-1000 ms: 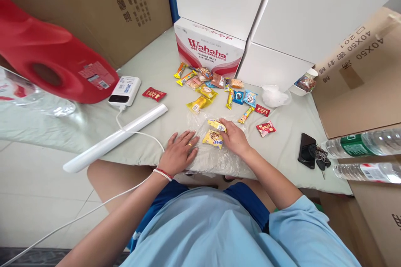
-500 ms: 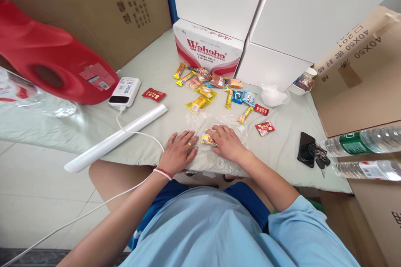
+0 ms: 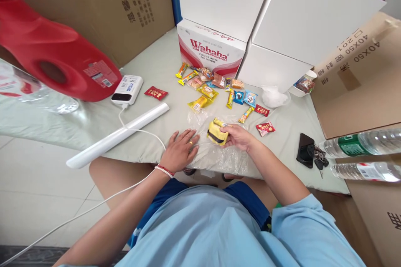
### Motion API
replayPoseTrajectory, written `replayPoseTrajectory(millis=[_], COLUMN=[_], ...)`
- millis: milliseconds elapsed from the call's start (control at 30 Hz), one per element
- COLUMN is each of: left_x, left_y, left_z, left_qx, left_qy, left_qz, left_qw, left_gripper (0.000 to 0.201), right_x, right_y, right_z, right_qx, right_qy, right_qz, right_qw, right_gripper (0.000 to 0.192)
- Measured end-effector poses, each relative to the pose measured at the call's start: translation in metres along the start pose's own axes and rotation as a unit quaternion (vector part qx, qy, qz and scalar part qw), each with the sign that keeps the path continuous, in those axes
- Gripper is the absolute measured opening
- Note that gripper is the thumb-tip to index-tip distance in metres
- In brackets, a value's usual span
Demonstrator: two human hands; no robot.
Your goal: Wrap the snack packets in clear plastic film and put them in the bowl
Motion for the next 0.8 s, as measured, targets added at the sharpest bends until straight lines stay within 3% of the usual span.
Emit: replayPoseTrajectory(millis=[67,167,300,400,467,533,633,700,800], left_x=[0.0,0.0,0.0,0.001,0.001,0.001,0.001,0.001,0.001], left_y=[0.0,0.0,0.0,0.001,0.001,0.0,0.0,0.0,0.0], left_z=[0.0,-0.001,-0.001,-0.001,-0.001,-0.001,-0.001,-0.001,-0.001], left_qx=[-0.002,-0.005,-0.007,-0.008,-0.006,-0.005,-0.003,-0.003,-0.004], left_qy=[-0.003,-0.008,-0.011,-0.012,-0.01,-0.006,-0.005,-0.006,-0.004], left_qz=[-0.002,-0.003,-0.004,-0.006,-0.009,-0.012,-0.014,-0.012,-0.009], left_qw=[1.0,1.0,1.0,1.0,1.0,1.0,1.0,1.0,1.0], left_gripper=[0.042,0.042,0.042,0.042,0.041,0.041,0.043,0.043,0.043], right_x=[0.013,0.023,0.01,-0.009,-0.01,0.002,0.03,0.042,0.041], right_y=[-0.006,-0.013,-0.002,0.019,0.03,0.035,0.03,0.022,0.016], right_z=[-0.006,-0.009,-0.001,0.008,0.012,0.008,-0.007,-0.011,-0.004], right_qx=[0.112,0.174,0.162,0.092,-0.04,-0.172,-0.238,-0.23,-0.227], right_qy=[-0.064,-0.091,-0.042,0.172,0.383,0.543,0.654,0.685,0.675], right_qz=[0.029,-0.004,-0.073,-0.143,-0.149,-0.073,0.047,0.051,0.018], right_qw=[0.991,0.981,0.983,0.97,0.911,0.818,0.717,0.689,0.702], right_gripper=[0.029,0.04,0.064,0.066,0.058,0.065,0.073,0.06,0.048])
Point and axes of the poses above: each hand's wrist, its own y-axis away from the middle knuckle, its own x-axis out of the palm, z = x × y, the point moved 2 cm from there along -y, towards the middle knuckle, and after that the axes turned 10 degrees about -y, right-handed, at the moved point
